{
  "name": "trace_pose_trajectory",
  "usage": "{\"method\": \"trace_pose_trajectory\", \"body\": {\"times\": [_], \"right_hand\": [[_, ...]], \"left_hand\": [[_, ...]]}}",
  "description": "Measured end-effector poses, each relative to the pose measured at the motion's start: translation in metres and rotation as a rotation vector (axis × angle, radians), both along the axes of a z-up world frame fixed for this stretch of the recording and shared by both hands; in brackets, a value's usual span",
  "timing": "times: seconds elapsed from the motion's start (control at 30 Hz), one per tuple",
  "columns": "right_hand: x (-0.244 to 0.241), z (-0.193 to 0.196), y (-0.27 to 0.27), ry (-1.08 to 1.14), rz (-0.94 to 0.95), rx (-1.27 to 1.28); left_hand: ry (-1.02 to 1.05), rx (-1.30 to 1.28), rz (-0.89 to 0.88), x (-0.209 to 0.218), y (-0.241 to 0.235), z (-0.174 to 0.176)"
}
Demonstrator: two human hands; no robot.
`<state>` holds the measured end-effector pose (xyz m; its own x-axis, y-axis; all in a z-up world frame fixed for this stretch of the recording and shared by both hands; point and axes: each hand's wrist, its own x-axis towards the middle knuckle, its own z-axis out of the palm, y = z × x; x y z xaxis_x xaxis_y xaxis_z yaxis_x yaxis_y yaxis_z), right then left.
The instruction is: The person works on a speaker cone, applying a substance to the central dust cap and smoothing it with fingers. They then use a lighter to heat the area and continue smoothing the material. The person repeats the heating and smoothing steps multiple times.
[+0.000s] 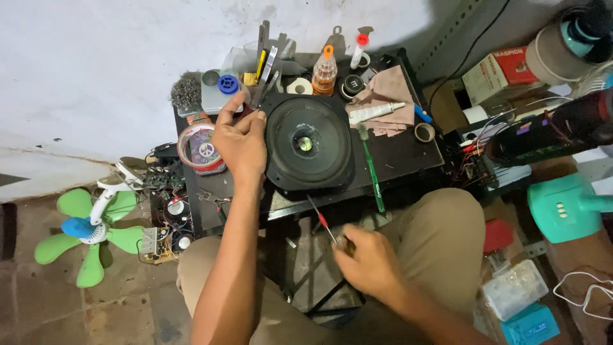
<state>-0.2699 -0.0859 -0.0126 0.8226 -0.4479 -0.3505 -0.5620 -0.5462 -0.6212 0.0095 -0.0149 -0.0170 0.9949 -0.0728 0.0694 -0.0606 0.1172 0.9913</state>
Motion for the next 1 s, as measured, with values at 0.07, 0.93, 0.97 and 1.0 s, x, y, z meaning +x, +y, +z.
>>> {"method": "trace_pose_trajectory", "body": {"times": [0.07,0.93,0.97,1.0], "right_hand": [[-0.009,0.029,-0.015,0.182,-0.031,0.146],[0.063,0.000,-0.144,-0.117,-0.119,-0.324],[0.065,-0.002,-0.143,-0.132,-0.105,-0.306],[0.069,-0.004,-0.143,-0.151,-0.090,-0.291]], "left_hand": [[-0.028,-0.016,-0.017,0.000,0.001,-0.001],[-0.232,-0.050,-0.244,-0.013,-0.002,0.014],[-0.235,-0.053,-0.246,-0.013,-0.001,0.014],[-0.243,-0.056,-0.246,-0.012,-0.001,0.016]]}}
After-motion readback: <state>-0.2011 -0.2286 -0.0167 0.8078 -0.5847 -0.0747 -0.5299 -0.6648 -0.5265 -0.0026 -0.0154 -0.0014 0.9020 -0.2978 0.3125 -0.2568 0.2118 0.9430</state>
